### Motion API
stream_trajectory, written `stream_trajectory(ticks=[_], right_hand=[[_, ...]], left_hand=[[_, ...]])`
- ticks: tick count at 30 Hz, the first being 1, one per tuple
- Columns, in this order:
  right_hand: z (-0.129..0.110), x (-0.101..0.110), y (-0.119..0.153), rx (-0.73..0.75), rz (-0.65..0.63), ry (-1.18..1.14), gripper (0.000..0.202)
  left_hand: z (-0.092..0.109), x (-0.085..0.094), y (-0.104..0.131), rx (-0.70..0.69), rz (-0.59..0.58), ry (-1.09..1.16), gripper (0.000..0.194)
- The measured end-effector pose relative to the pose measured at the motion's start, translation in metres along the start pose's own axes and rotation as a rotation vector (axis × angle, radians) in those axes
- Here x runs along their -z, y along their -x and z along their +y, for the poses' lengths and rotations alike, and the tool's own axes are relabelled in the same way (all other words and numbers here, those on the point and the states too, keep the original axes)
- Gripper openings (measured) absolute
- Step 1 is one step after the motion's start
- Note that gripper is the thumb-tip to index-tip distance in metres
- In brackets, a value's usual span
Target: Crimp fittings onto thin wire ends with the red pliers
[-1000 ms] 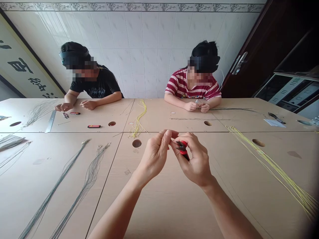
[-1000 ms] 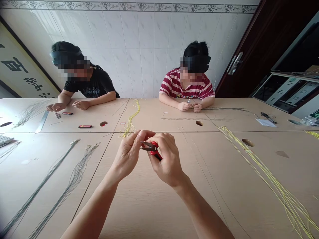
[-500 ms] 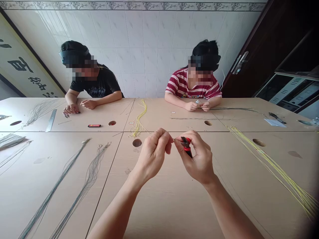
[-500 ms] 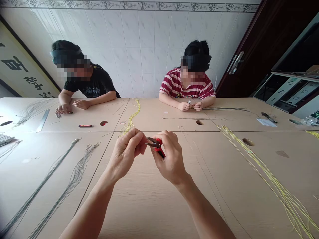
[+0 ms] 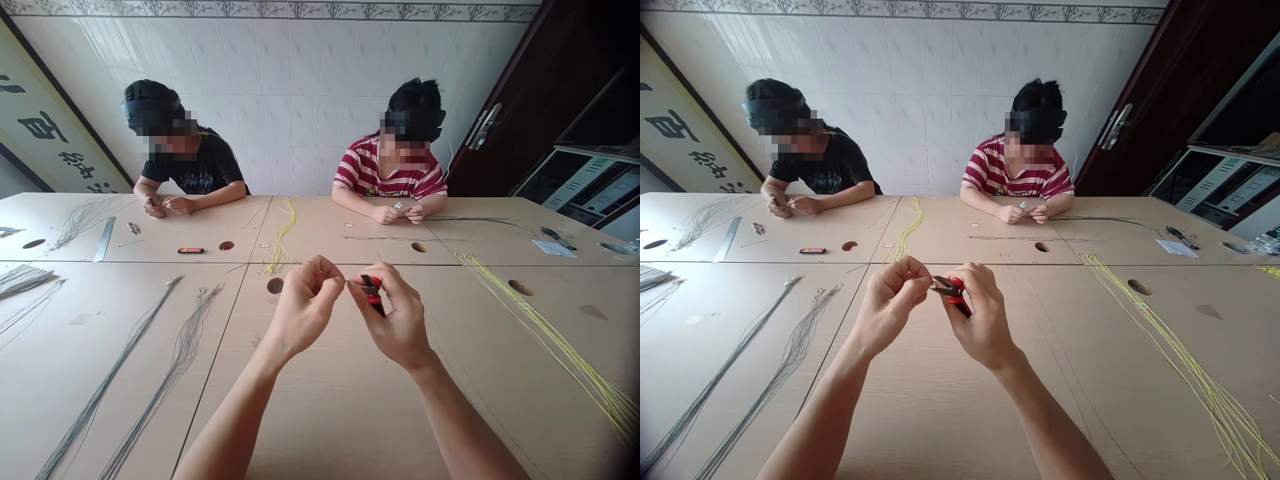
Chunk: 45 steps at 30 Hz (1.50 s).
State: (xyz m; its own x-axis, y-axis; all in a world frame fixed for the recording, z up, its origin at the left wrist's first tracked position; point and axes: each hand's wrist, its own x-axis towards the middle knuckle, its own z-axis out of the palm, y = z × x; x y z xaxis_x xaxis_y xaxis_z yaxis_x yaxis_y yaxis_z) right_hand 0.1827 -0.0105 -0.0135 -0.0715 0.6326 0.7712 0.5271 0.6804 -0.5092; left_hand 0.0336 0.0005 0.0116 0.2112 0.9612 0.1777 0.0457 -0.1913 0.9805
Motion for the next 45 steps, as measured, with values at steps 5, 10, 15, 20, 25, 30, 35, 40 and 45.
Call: stream_trajectory(ticks=[5, 10, 15, 20, 25, 30, 35, 40, 45], right_hand=[[0.0, 0.0, -0.001, 0.002, 0.0, 0.007, 0.012], [0.002, 0.001, -0.001, 0.01, -0.024, 0.009, 0.012], [0.002, 0.002, -0.002, 0.014, -0.046, 0.016, 0.013], [0.004, 0.001, -0.002, 0.026, -0.052, 0.019, 0.013], [0.004, 0.0, -0.003, -0.005, -0.071, 0.017, 0.008], [0.006, 0.006, -0.005, -0.097, -0.124, 0.003, 0.005], [0.015, 0.014, -0.007, -0.105, -0.215, 0.1, 0.007], [0.018, 0.021, -0.008, -0.086, -0.33, 0.202, 0.009], [0.018, 0.021, -0.006, -0.102, -0.375, 0.234, 0.013]], left_hand=[[0.002, 0.001, 0.0, 0.006, -0.011, -0.03, 0.014], [0.005, 0.005, -0.001, 0.036, -0.036, -0.057, 0.018], [0.006, 0.007, -0.003, 0.06, -0.052, -0.063, 0.018], [0.004, 0.008, -0.004, 0.088, -0.065, -0.023, 0.018], [0.001, 0.008, -0.005, 0.094, -0.065, -0.001, 0.016], [0.001, 0.009, -0.008, 0.082, 0.023, -0.077, 0.015], [0.0, 0.014, -0.01, 0.057, 0.086, -0.13, 0.011], [0.002, 0.018, -0.01, 0.045, 0.08, -0.162, 0.009], [0.004, 0.019, -0.01, 0.033, 0.057, -0.177, 0.007]])
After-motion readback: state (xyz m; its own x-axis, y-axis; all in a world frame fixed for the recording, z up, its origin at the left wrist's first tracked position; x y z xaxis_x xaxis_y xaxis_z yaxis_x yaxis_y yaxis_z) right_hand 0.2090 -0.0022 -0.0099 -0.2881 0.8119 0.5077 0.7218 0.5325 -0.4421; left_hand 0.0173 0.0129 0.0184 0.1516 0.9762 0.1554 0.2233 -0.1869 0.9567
